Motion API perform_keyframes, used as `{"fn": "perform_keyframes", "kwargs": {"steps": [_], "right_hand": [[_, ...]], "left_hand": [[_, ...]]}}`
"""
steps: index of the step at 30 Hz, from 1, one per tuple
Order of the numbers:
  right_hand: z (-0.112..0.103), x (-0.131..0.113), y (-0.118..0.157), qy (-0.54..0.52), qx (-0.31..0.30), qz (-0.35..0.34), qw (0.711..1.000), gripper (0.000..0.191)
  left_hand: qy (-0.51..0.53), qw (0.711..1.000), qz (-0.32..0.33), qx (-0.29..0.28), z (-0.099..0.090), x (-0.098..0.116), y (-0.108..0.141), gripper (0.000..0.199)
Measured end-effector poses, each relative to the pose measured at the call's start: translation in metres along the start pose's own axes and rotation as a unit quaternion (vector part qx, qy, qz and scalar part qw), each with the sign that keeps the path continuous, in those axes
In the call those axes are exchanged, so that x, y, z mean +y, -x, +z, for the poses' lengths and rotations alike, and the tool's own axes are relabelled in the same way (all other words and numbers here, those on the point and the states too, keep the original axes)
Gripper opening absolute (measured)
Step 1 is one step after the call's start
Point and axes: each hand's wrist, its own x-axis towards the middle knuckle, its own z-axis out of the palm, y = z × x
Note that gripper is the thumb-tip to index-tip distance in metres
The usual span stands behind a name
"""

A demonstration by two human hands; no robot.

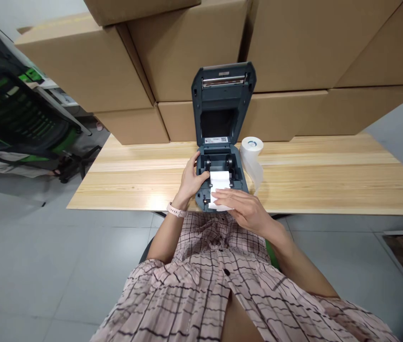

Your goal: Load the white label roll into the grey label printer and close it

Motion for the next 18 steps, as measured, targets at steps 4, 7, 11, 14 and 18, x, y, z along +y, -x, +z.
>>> {"fn": "perform_keyframes", "kwargs": {"steps": [4, 7, 11, 14, 18], "right_hand": [[0.001, 0.002, 0.001, -0.006, -0.001, -0.005, 1.0, 0.031], [0.001, -0.002, 0.002, -0.002, 0.001, -0.007, 1.0, 0.027], [-0.012, -0.015, 0.004, 0.0, -0.038, -0.004, 0.999, 0.025], [-0.036, -0.019, -0.005, -0.053, -0.032, -0.006, 0.998, 0.028], [-0.075, 0.02, -0.052, 0.017, 0.259, 0.096, 0.961, 0.02]], "left_hand": [[-0.007, 1.0, -0.001, -0.004, 0.0, -0.001, -0.002, 0.082], [0.007, 1.0, -0.01, -0.006, 0.001, 0.009, 0.008, 0.082], [0.007, 0.999, -0.025, -0.028, 0.006, 0.033, 0.049, 0.092], [-0.002, 0.998, -0.056, -0.023, 0.009, 0.048, 0.085, 0.1], [0.048, 0.992, -0.111, -0.034, 0.012, 0.054, 0.114, 0.115]]}}
